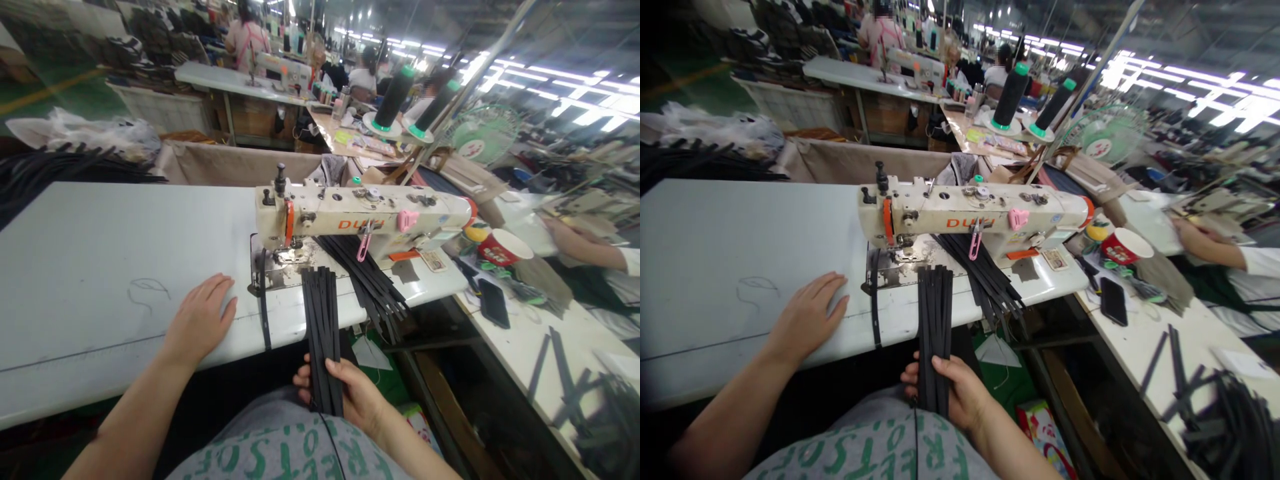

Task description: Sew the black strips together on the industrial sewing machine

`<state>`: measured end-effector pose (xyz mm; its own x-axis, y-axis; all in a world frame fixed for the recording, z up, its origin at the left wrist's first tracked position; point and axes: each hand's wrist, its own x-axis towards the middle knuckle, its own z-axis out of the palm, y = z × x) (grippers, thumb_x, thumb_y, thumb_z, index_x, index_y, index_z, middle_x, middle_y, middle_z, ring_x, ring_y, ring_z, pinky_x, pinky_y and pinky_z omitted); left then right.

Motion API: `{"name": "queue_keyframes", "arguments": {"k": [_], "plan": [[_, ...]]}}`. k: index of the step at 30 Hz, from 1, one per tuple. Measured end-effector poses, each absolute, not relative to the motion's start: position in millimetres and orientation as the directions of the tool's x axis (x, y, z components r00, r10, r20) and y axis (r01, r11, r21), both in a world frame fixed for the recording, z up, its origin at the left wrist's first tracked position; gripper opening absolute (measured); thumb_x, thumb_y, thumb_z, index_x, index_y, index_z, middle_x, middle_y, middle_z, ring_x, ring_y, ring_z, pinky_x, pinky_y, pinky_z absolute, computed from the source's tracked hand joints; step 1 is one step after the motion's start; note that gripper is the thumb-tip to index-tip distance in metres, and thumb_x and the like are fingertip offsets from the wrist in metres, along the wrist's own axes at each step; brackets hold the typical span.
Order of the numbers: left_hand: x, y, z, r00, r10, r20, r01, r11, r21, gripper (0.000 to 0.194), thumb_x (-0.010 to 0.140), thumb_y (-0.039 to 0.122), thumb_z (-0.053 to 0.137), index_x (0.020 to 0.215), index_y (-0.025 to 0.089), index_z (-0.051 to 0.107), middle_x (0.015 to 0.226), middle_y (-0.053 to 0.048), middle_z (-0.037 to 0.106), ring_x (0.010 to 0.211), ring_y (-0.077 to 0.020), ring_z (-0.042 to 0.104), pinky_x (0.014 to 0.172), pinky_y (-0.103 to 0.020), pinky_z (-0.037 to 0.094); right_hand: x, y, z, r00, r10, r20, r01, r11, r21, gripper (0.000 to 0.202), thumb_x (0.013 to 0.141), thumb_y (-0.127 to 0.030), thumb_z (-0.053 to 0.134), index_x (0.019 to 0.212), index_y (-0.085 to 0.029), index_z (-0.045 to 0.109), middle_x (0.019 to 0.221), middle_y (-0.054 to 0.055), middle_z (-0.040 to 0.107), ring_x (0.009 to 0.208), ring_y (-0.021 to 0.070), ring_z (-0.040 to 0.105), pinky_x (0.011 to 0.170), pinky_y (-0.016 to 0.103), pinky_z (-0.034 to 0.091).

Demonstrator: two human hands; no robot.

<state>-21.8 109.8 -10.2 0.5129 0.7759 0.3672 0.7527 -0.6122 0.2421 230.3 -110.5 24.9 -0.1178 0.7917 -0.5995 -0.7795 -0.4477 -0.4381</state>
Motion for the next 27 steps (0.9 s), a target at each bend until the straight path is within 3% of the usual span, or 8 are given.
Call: {"name": "queue_keyframes", "arguments": {"k": [3, 7, 13, 19, 23, 27], "plan": [[-20.8, 110.4, -7.8, 0.497, 0.795, 0.347, 0.753, -0.594, 0.283, 0.043, 0.098, 0.035, 0.043, 0.130, 0.012, 0.060, 0.137, -0.018, 0.062, 0.132, -0.0322, 0.055, 0.115, -0.049, 0.043, 223.5, -99.6, 30.6, -0.039, 0.801, -0.598, -0.772, -0.404, -0.490, 0.042, 0.076, -0.039, 0.087, 0.105, -0.013, 0.073, 0.075, 0.004, 0.073, 0.079, 0.0224, 0.076, 0.073, 0.032, 0.058], [-17.5, 113.4, -5.4, 0.430, 0.841, 0.327, 0.726, -0.538, 0.428, 0.039, 0.096, 0.034, 0.045, 0.125, 0.015, 0.063, 0.138, -0.014, 0.062, 0.131, -0.0290, 0.056, 0.118, -0.047, 0.041, 216.1, -89.4, 34.0, 0.021, 0.823, -0.568, -0.721, -0.381, -0.579, 0.039, 0.073, -0.039, 0.089, 0.099, -0.014, 0.072, 0.066, -0.002, 0.066, 0.050, 0.0102, 0.062, 0.046, 0.018, 0.044], [5.8, 120.6, -2.1, 0.321, 0.906, 0.276, 0.674, -0.423, 0.605, 0.032, 0.090, 0.029, 0.050, 0.116, 0.018, 0.066, 0.133, -0.010, 0.064, 0.128, -0.0261, 0.058, 0.116, -0.043, 0.044, 211.2, -80.8, 27.9, 0.158, 0.739, -0.655, -0.635, -0.432, -0.641, 0.045, 0.070, -0.043, 0.091, 0.095, -0.012, 0.070, 0.068, 0.002, 0.070, 0.053, 0.0119, 0.066, 0.045, 0.016, 0.046], [40.2, 136.4, 0.9, 0.320, 0.911, 0.261, 0.660, -0.412, 0.628, 0.032, 0.086, 0.021, 0.053, 0.115, 0.017, 0.066, 0.133, -0.011, 0.064, 0.129, -0.0266, 0.058, 0.116, -0.042, 0.045, 208.4, -77.5, 29.0, 0.158, 0.723, -0.673, -0.629, -0.451, -0.633, 0.047, 0.067, -0.043, 0.090, 0.095, -0.012, 0.068, 0.072, 0.007, 0.075, 0.063, 0.0194, 0.074, 0.053, 0.022, 0.055], [53.6, 156.7, 1.7, 0.290, 0.925, 0.246, 0.686, -0.379, 0.621, 0.031, 0.084, 0.017, 0.053, 0.112, 0.018, 0.068, 0.129, -0.011, 0.065, 0.127, -0.0266, 0.059, 0.114, -0.041, 0.046, 208.3, -77.6, 29.0, 0.207, 0.683, -0.700, -0.574, -0.495, -0.652, 0.046, 0.068, -0.043, 0.089, 0.095, -0.013, 0.068, 0.067, 0.006, 0.075, 0.052, 0.0138, 0.068, 0.046, 0.018, 0.049], [59.6, 183.3, 0.3, 0.362, 0.904, 0.229, 0.684, -0.424, 0.593, 0.031, 0.084, 0.014, 0.053, 0.109, 0.016, 0.071, 0.126, -0.012, 0.066, 0.124, -0.0270, 0.060, 0.114, -0.041, 0.047, 207.8, -78.3, 28.2, 0.235, 0.729, -0.643, -0.463, -0.498, -0.733, 0.046, 0.069, -0.048, 0.089, 0.089, -0.014, 0.065, 0.061, 0.007, 0.074, 0.047, 0.0101, 0.062, 0.044, 0.015, 0.043]]}}
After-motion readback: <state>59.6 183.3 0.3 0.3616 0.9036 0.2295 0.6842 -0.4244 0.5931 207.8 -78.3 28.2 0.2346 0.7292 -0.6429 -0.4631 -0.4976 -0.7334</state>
